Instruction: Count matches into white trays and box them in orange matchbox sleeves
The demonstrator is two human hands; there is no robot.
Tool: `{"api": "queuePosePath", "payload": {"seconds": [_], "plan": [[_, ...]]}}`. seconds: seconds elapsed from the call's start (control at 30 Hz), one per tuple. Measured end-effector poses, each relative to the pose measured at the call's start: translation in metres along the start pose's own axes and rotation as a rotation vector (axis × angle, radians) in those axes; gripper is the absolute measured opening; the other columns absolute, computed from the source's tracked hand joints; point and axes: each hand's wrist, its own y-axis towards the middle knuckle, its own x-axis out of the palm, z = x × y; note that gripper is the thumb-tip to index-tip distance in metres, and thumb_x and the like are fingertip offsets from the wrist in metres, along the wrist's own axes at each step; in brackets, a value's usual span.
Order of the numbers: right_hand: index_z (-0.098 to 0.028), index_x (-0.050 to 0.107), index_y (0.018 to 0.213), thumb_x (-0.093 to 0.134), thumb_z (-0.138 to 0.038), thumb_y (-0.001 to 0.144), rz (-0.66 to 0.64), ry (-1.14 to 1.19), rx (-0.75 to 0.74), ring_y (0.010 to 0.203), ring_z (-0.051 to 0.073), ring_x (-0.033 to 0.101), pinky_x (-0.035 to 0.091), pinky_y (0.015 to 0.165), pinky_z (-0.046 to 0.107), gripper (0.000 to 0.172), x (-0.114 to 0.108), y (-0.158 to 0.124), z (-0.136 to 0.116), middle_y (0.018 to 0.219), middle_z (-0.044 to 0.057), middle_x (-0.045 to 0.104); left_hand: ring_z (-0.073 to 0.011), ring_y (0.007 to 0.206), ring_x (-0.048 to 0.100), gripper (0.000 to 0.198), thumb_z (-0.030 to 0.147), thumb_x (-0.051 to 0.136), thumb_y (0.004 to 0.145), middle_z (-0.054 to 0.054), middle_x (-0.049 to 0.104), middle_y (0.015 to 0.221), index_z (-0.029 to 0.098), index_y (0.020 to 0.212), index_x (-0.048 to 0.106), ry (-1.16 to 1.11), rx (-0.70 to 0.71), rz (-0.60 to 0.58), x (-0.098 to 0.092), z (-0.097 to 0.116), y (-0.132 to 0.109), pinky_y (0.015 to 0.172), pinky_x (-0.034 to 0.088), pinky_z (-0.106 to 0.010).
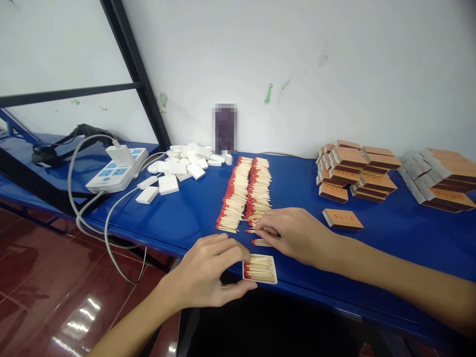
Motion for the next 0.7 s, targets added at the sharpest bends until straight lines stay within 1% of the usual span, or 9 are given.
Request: {"api": "queuePosePath", "payload": {"seconds": [0.13, 0.3, 0.4, 0.5, 0.6, 0.7], "plan": [[-0.019, 0.056, 0.067, 0.054, -0.016, 0.088, -0.083, -0.020, 0.070, 0.059, 0.012, 0.048, 0.024, 0.054, 0.027, 0.021, -0.011, -0.003, -0.005, 0.065, -0.002, 0.060, -0.0175, 0.080, 0.066, 0.024, 0.035, 0.071, 0.088, -0.003, 0.071, 0.094, 0.018, 0.101, 0.059, 0.005, 0.001, 0.004, 0.000, 0.000, 0.000, 0.076, 0.051, -0.031], [-0.020, 0.058, 0.066, 0.054, -0.018, 0.088, -0.161, 0.081, 0.117, 0.056, 0.011, 0.045, 0.025, 0.053, 0.025, 0.022, -0.022, -0.004, -0.007, 0.059, -0.003, 0.056, -0.0177, 0.081, 0.067, 0.024, 0.036, 0.071, 0.088, -0.003, 0.071, 0.094, 0.018, 0.100, 0.060, 0.007, 0.001, 0.000, 0.001, 0.000, -0.001, 0.076, 0.052, -0.032], [-0.020, 0.058, 0.066, 0.051, -0.020, 0.090, -0.120, 0.034, 0.145, 0.057, 0.012, 0.046, 0.025, 0.054, 0.027, 0.025, -0.021, -0.001, -0.005, 0.060, -0.002, 0.056, -0.0180, 0.082, 0.067, 0.024, 0.035, 0.071, 0.088, -0.003, 0.071, 0.094, 0.018, 0.101, 0.060, 0.010, 0.005, 0.005, 0.001, 0.000, -0.001, 0.076, 0.052, -0.032], [-0.019, 0.058, 0.068, 0.049, -0.025, 0.094, -0.072, -0.030, 0.155, 0.062, 0.013, 0.049, 0.024, 0.056, 0.028, 0.028, -0.015, 0.000, -0.004, 0.067, 0.000, 0.061, -0.0178, 0.082, 0.067, 0.024, 0.036, 0.071, 0.088, -0.003, 0.071, 0.094, 0.018, 0.101, 0.060, 0.012, 0.008, 0.004, 0.001, 0.000, -0.002, 0.076, 0.052, -0.032], [-0.019, 0.055, 0.066, 0.048, -0.025, 0.095, -0.063, -0.050, 0.137, 0.062, 0.013, 0.049, 0.024, 0.057, 0.028, 0.030, -0.010, 0.001, -0.003, 0.068, 0.000, 0.061, -0.0179, 0.082, 0.067, 0.024, 0.035, 0.071, 0.088, -0.003, 0.071, 0.094, 0.018, 0.101, 0.060, 0.010, 0.006, 0.004, 0.000, 0.001, -0.002, 0.076, 0.052, -0.032], [-0.019, 0.051, 0.065, 0.049, -0.021, 0.093, -0.069, -0.032, 0.091, 0.060, 0.012, 0.046, 0.023, 0.057, 0.028, 0.028, -0.008, 0.000, -0.002, 0.065, -0.001, 0.057, -0.0180, 0.083, 0.067, 0.024, 0.035, 0.071, 0.088, -0.003, 0.071, 0.095, 0.018, 0.101, 0.060, 0.009, -0.002, -0.002, 0.001, 0.000, -0.002, 0.077, 0.052, -0.032]]}}
